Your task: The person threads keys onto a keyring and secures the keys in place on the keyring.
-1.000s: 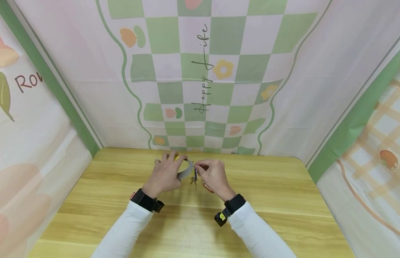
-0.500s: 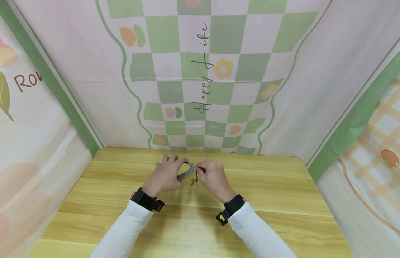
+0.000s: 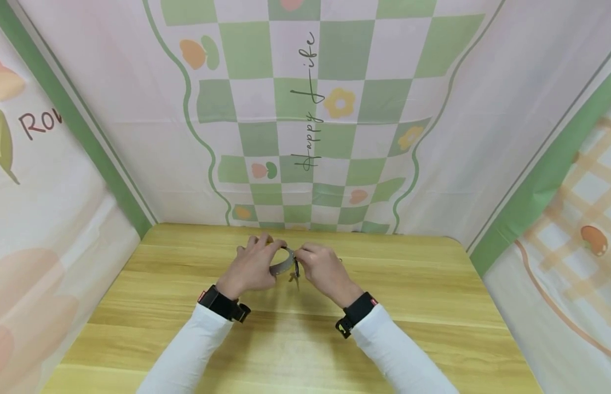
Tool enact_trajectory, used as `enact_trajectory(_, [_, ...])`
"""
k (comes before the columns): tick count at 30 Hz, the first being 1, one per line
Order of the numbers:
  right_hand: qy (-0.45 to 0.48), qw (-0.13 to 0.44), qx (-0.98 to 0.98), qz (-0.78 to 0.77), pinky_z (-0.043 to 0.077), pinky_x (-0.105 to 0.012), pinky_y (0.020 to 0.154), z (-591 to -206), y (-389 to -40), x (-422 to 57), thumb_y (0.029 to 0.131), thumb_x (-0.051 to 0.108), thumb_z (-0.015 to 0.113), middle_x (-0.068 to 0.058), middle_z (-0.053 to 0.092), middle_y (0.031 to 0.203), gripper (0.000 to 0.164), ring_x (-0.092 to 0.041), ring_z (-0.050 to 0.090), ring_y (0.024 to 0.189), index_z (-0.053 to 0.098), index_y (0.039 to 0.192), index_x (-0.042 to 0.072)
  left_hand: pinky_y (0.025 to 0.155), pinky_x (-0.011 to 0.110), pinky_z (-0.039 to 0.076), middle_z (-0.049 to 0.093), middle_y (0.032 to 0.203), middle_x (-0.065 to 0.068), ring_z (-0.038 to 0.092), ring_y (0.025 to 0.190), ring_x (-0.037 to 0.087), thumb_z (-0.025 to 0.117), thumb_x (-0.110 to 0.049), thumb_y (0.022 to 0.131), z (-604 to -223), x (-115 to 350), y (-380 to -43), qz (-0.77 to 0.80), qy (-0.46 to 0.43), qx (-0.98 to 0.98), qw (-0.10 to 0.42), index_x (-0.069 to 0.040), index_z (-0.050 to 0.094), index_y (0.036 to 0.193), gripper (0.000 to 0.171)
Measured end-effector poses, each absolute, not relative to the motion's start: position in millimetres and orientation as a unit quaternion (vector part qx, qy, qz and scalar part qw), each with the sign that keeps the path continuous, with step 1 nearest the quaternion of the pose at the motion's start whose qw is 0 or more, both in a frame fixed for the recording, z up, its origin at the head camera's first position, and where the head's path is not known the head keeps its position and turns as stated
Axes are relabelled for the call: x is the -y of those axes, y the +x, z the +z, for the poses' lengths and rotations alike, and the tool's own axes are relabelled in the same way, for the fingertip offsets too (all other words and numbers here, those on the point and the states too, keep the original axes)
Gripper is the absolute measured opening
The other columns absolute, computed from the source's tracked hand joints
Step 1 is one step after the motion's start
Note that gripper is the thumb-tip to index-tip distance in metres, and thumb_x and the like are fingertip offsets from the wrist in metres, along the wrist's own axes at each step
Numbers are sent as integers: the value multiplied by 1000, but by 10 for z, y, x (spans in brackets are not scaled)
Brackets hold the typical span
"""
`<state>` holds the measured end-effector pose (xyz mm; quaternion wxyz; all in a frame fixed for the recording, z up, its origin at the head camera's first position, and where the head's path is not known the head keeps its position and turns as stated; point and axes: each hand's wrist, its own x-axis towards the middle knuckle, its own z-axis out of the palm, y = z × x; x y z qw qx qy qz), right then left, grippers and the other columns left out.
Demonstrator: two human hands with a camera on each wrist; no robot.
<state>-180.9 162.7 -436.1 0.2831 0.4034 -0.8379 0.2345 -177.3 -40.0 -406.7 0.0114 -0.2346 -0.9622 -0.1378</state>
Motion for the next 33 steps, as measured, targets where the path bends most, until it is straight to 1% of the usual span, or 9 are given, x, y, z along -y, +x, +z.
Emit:
enact_trajectory(7, [339, 258, 860, 281, 58, -29, 61, -4351, -1816, -1670, 86, 1, 79, -8, 73, 90, 12, -18, 71, 74, 76, 98, 1, 82, 66, 47, 53, 133, 18, 52, 117, 44, 79, -16, 75, -4057, 400, -1781, -143, -234, 961, 23, -20, 57, 140, 69])
enact_trajectory(12, [287, 217, 881, 308, 59, -32, 64, -4381, -1854, -1775, 85, 3, 80, -9, 73, 90, 16, -18, 70, 74, 76, 100, -1, 81, 66, 49, 54, 130, 18, 53, 114, 44, 79, -15, 71, -4032, 424, -1780, -141, -232, 962, 38, -20, 57, 140, 72])
enact_trajectory(15, [249, 175, 902, 306, 58, -32, 64, -4445, -1892, -1863, 84, 2, 80, -9, 74, 91, 16, -17, 70, 75, 77, 100, 0, 81, 66, 49, 54, 130, 18, 53, 114, 44, 78, -13, 71, -4026, 435, -1779, -144, -232, 961, 39, -20, 57, 140, 73])
enact_trajectory(19, [210, 80, 932, 284, 57, -31, 66, -4582, -1948, -1977, 84, -1, 77, -9, 74, 91, 17, -17, 68, 77, 77, 100, 0, 82, 66, 49, 53, 131, 18, 53, 114, 44, 79, -13, 70, -4022, 439, -1774, -147, -231, 961, 43, -20, 56, 141, 75])
enact_trajectory(22, [196, 10, 945, 261, 57, -35, 70, -4713, -1981, -2039, 85, 0, 75, -11, 73, 93, 18, -20, 67, 81, 77, 103, -1, 82, 66, 49, 53, 132, 18, 53, 114, 44, 79, -12, 69, -4013, 442, -1766, -151, -231, 960, 46, -20, 56, 141, 76])
enact_trajectory(24, [189, -20, 951, 244, 57, -39, 75, -4804, -1987, -2063, 85, -2, 74, -12, 73, 96, 21, -24, 68, 86, 76, 106, -1, 83, 67, 48, 52, 133, 18, 53, 115, 44, 78, -11, 70, -4003, 443, -1757, -155, -231, 959, 45, -20, 56, 142, 76])
enact_trajectory(27, [193, -35, 957, 213, 56, -44, 81, -4944, -1985, -2082, 85, -7, 70, -13, 73, 101, 25, -29, 67, 93, 77, 107, 3, 83, 66, 48, 52, 134, 18, 52, 115, 44, 77, -10, 70, -3995, 443, -1750, -159, -231, 959, 42, -20, 56, 142, 75])
enact_trajectory(28, [197, -34, 959, 202, 56, -44, 81, -4985, -1984, -2085, 84, -10, 68, -12, 72, 100, 27, -29, 67, 93, 78, 105, 4, 83, 66, 48, 52, 133, 18, 52, 115, 44, 77, -9, 70, -3994, 443, -1748, -160, -230, 959, 41, -20, 56, 142, 75])
enact_trajectory(33, [217, -5, 962, 165, 53, -39, 72, -5139, -1973, -2082, 77, -13, 68, -5, 69, 88, 26, -21, 61, 82, 76, 83, 11, 84, 67, 48, 51, 133, 18, 51, 115, 43, 77, -9, 69, -3996, 450, -1737, -162, -230, 959, 32, -19, 56, 141, 76])
